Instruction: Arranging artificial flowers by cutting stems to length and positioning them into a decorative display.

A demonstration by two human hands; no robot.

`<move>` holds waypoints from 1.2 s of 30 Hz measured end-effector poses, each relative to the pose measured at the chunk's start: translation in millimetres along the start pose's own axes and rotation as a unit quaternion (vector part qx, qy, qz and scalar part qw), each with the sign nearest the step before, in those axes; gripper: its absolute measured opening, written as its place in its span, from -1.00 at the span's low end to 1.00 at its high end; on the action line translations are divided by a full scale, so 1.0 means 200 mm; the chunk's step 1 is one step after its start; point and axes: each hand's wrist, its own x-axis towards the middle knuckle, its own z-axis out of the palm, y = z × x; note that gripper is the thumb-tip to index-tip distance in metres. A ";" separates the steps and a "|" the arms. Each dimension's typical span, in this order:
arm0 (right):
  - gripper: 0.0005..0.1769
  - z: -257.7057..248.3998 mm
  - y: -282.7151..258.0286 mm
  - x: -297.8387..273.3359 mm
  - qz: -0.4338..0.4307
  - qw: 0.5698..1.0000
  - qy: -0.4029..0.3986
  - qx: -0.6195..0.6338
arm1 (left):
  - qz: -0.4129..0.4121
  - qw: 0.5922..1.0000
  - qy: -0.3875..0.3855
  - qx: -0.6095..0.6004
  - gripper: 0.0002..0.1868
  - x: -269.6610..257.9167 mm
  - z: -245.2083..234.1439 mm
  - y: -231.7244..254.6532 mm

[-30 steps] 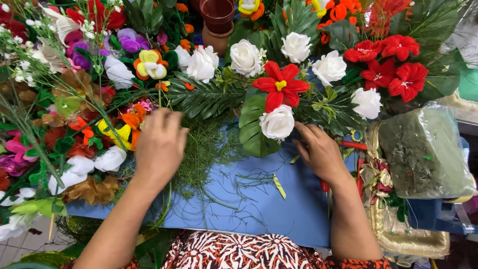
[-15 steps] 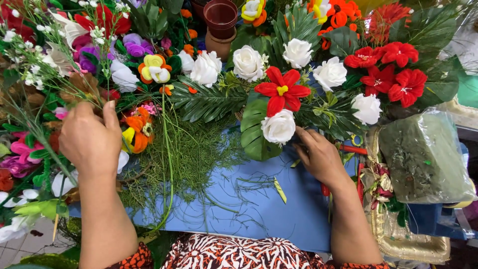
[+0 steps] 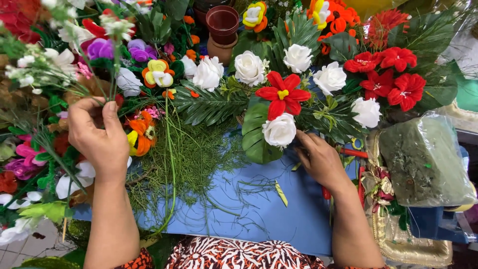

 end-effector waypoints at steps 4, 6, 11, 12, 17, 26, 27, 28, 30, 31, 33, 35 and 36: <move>-0.37 0.00 0.00 0.00 0.000 1.000 0.001 -0.002 | 0.010 1.000 -0.018 -0.015 -0.83 0.07 0.01 0.08; -0.38 -0.01 -0.01 0.00 -0.001 1.000 0.001 0.000 | 0.003 0.999 -0.020 -0.039 -0.85 0.10 0.02 0.12; -0.37 -0.02 -0.01 0.00 -0.003 1.000 0.002 0.001 | -0.004 0.991 -0.013 -0.134 -0.83 0.22 0.05 0.19; -0.37 -0.02 -0.02 0.00 -0.001 1.000 -0.002 0.004 | 0.030 0.991 -0.006 -0.128 -0.85 0.25 0.05 0.20; -0.41 -0.02 -0.02 0.00 -0.013 1.000 0.007 0.015 | 0.061 0.987 0.000 -0.146 -0.87 0.36 0.04 0.23; -0.39 -0.01 0.00 0.00 -0.005 1.000 -0.001 0.011 | 0.088 0.973 0.040 -0.208 -0.85 0.39 0.02 0.26; -0.39 -0.01 0.00 0.00 -0.001 1.000 -0.006 0.014 | 0.086 0.973 0.039 -0.209 -0.86 0.38 0.03 0.25; -0.38 -0.01 0.00 0.00 0.003 1.000 -0.011 0.017 | 0.083 0.973 0.038 -0.211 -0.86 0.36 0.03 0.23; -0.38 0.00 0.00 0.00 0.005 1.000 -0.009 0.017 | 0.059 0.966 0.028 -0.251 -0.93 0.33 0.07 0.19; -0.39 0.00 0.00 0.00 0.005 1.000 -0.007 0.017 | 0.035 0.956 0.019 -0.290 -0.89 0.31 0.08 0.16; -0.40 0.00 0.00 0.01 0.001 1.000 -0.005 0.019 | 0.015 0.960 0.016 -0.279 -0.86 0.26 0.11 0.09; -0.40 -0.01 0.00 0.01 -0.002 1.000 -0.003 0.021 | -0.004 0.963 0.013 -0.268 -0.82 0.23 0.11 0.05; -0.40 0.00 0.00 0.01 0.000 1.000 -0.004 0.020 | -0.001 0.979 0.010 -0.204 -0.85 0.22 0.10 0.05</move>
